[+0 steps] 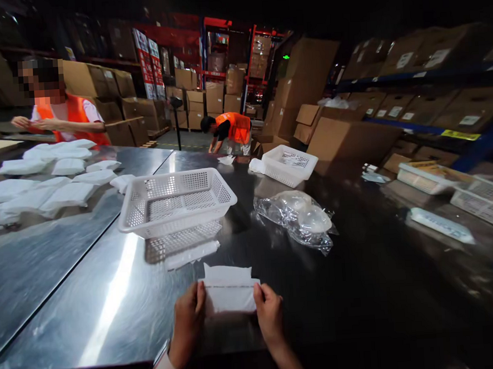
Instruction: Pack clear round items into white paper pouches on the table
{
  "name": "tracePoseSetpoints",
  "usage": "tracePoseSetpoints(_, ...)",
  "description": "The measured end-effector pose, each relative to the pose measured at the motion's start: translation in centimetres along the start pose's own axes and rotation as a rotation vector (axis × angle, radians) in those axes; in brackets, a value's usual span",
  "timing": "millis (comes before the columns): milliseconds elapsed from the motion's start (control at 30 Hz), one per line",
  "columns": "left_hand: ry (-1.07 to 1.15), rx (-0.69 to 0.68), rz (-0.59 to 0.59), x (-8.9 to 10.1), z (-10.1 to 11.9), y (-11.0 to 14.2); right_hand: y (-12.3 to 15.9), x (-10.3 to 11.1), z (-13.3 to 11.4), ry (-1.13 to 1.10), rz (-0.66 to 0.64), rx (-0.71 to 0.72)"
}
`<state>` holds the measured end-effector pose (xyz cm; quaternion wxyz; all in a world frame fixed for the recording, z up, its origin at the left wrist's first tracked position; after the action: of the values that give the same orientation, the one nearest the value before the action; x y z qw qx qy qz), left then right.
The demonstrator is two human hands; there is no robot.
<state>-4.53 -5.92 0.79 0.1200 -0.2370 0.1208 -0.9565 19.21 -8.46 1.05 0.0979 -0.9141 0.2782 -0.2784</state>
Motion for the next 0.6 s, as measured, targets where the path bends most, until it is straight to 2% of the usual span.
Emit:
tracePoseSetpoints(100, -0.026, 0.014, -0.009, 0.0, -0.3, 0.0, -0.1, 0.0, -0.2, 0.010, -0.014, -0.001)
tracePoseSetpoints(267, -0.020, 0.034, -0.135, -0.7, -0.9, 0.1, -0.2, -0.3, 0.1, 0.037, -0.085, -0.038)
tracePoseSetpoints(400, 0.014, 0.109, -0.234, -1.3, -2.0, 0.0, -0.4, -1.1, 1.2, 0.043, -0.219, -0.150)
tracePoseSetpoints(600, 0.004, 0.178, -0.330, -1.8, -3.4, -0.4, -0.4, -2.6, 2.7, -0.043, -0.489, -0.313)
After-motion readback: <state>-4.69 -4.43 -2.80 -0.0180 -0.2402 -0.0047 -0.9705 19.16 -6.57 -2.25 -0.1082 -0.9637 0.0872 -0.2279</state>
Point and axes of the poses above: each hand's wrist, its own y-axis away from the middle knuckle, its own x-axis out of the back of the hand, z = x × y, the point moved 7 cm from there along -y, towards the middle knuckle, and after that the axes turned 5 degrees about -x, right-handed, at the moved point
